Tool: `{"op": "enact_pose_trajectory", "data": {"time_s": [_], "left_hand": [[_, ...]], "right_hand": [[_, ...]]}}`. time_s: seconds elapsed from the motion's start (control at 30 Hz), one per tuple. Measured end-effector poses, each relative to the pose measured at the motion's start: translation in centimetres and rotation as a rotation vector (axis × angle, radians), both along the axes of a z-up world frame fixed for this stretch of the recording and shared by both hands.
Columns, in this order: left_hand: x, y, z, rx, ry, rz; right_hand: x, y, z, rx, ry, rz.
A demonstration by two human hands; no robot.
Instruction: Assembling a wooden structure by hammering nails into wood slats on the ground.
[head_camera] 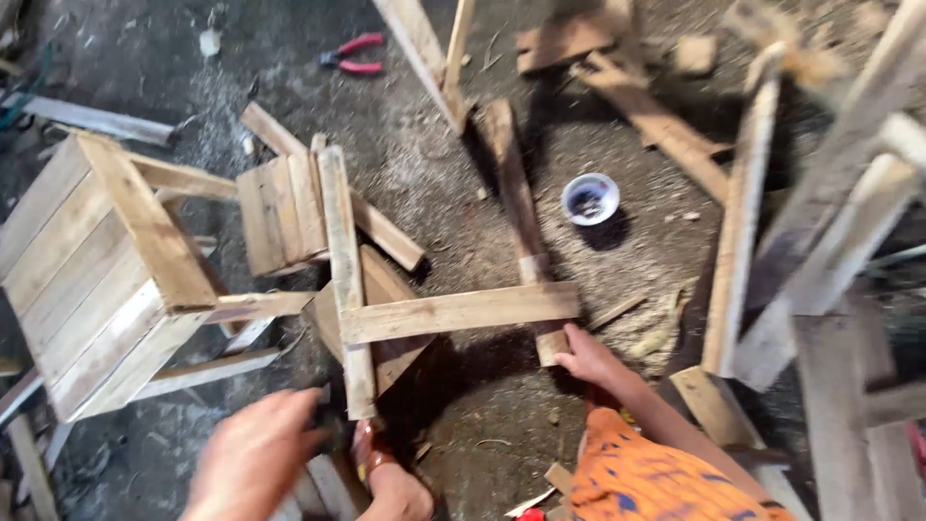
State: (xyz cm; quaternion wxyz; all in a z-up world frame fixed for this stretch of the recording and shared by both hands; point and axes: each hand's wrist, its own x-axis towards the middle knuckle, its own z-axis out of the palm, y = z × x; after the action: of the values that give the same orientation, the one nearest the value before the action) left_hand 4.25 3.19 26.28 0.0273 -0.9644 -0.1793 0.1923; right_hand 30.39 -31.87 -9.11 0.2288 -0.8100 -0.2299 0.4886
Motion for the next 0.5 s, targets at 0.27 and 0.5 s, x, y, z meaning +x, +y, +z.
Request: {"op": "enact_pose_trajectory", "data": {"time_s": [0.27, 0.5], "left_hand": [[5.4, -1.0, 2.2, 0.014, 0.556, 0.368], [9.3, 5.5, -16.4, -0.162, 0.231, 0.413]], "right_hand": [[2.7, -0.7, 9.8, -0.096, 0.216, -0.097], [6.2, -8.3, 8.8, -0.114, 0.093, -0.272]]}}
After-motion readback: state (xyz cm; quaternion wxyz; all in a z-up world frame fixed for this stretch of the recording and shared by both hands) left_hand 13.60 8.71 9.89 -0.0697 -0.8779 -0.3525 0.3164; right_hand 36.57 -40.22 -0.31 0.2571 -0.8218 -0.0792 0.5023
